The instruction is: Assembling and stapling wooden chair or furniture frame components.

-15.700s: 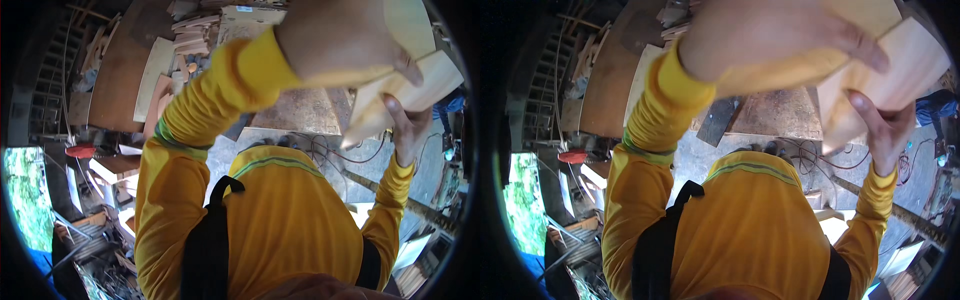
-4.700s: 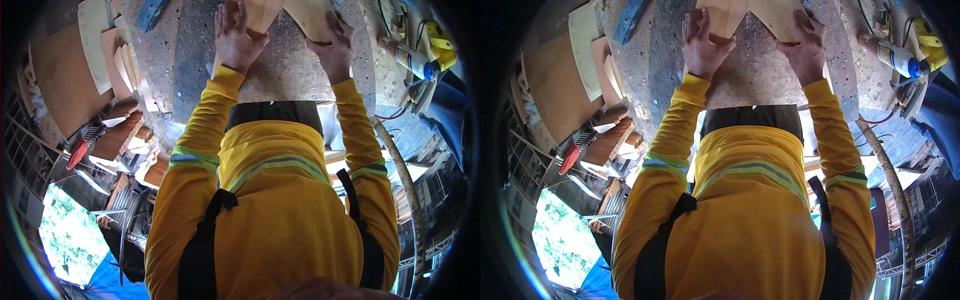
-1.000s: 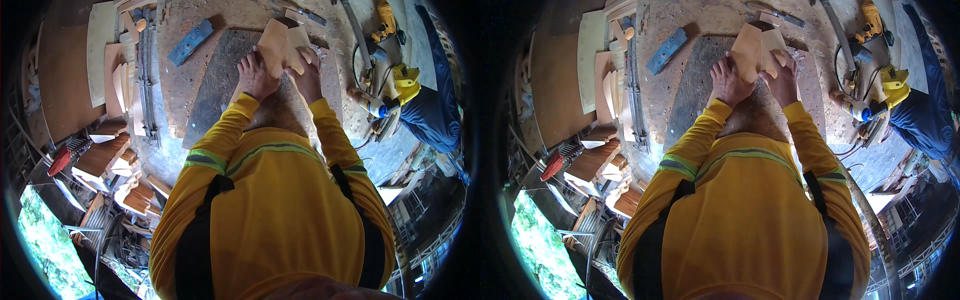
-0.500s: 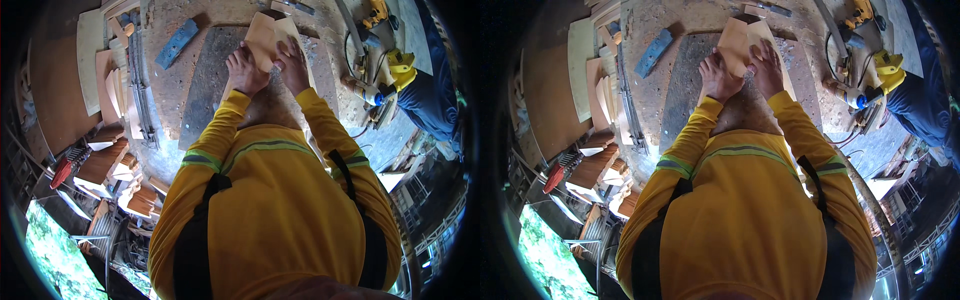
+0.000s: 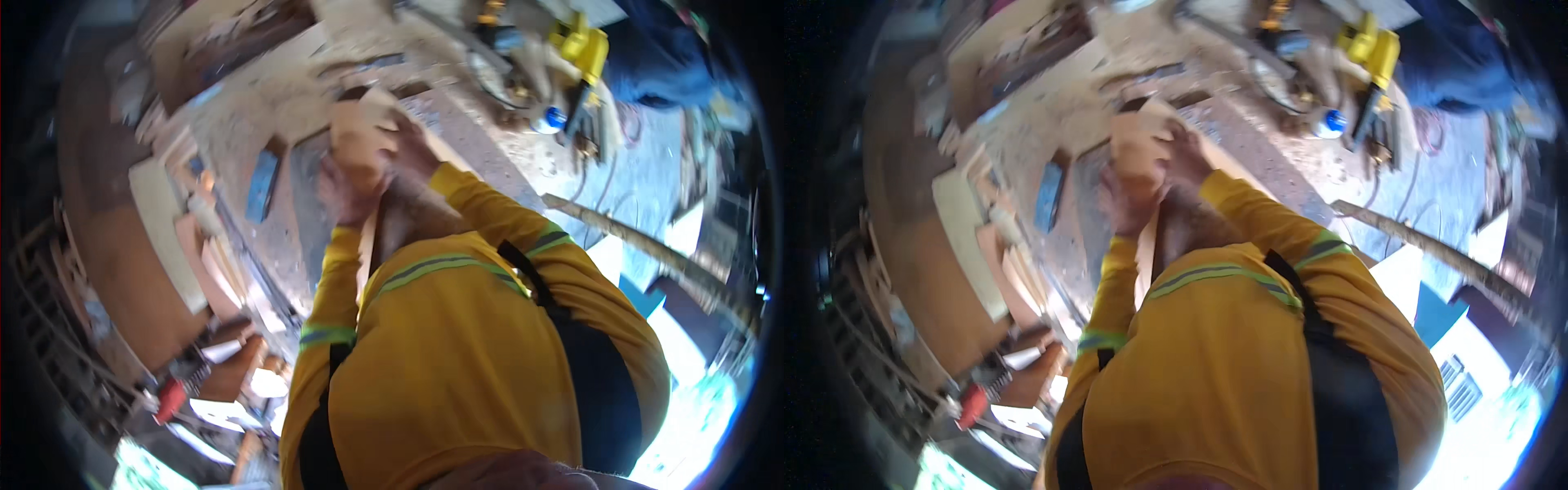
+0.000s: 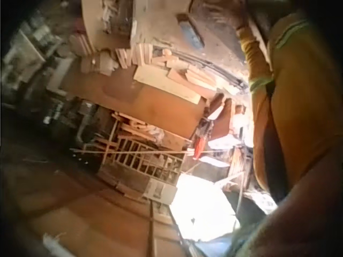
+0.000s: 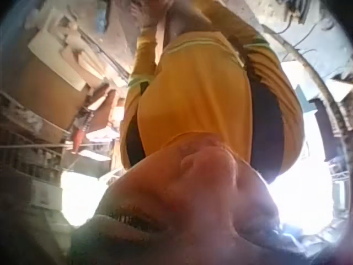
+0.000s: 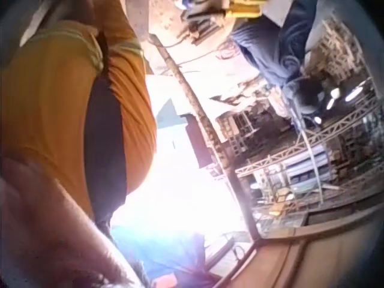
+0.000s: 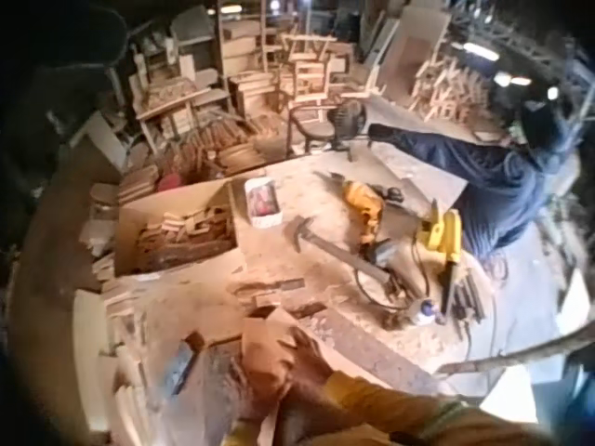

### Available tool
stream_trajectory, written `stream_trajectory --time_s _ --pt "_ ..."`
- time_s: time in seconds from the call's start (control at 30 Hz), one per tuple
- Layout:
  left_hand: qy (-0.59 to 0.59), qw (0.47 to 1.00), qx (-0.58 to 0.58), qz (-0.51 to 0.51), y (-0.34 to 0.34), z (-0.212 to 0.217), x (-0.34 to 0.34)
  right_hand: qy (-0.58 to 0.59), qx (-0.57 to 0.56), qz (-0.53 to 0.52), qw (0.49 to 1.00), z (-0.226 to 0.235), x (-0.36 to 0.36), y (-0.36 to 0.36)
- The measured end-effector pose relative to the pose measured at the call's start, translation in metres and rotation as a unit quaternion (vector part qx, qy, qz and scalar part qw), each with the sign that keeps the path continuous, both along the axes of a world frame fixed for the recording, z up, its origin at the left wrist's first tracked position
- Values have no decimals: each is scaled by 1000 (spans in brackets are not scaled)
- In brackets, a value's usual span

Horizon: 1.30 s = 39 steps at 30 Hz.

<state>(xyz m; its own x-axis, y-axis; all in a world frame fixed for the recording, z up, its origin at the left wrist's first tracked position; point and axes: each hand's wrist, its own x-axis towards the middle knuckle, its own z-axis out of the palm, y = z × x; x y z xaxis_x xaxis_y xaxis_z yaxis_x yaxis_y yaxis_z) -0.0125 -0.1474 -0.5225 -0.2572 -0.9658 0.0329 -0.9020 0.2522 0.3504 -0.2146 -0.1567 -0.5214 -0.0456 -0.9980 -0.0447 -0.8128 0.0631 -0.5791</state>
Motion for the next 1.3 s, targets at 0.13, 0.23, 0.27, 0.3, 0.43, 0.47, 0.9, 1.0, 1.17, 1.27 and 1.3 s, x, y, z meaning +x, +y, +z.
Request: stream_trajectory --time_s 0.13,0.23,0.27,0.3,0.43,0.47,0.9,1.0,1.17,1.27,1.3 --pt "-26 992 -115 -51 3 -20 29 -32 -217 -26 975 47 -29 -91" --pt "8 998 -52 -39 -4 -19 36 48 -25 -2 999 131 -38 -208" --pt "11 998 -47 -38 -6 -14 38 39 -79 18 996 157 -39 -239" --pt "22 998 -48 -34 -7 -7 40 27 -122 45 991 179 -37 -262" --pt "285 958 23 23 6 24 35 -33 -217 48 974 217 -68 -279" --pt "339 938 52 36 13 33 35 -47 -227 46 972 219 -81 -268" --pt "-10 992 50 -115 88 67 -16 185 159 -25 969 21 -404 -29" --pt "48 987 71 -133 100 58 -33 126 143 42 981 -22 -414 -19" --pt "-7 986 65 -156 110 58 -64 178 72 -62 979 -42 -412 -18" --pt "-11 993 47 -111 105 57 -83 249 42 -94 963 -8 -415 -19" --pt "-11 993 54 -109 101 55 -89 56 109 -168 978 16 -417 -15"
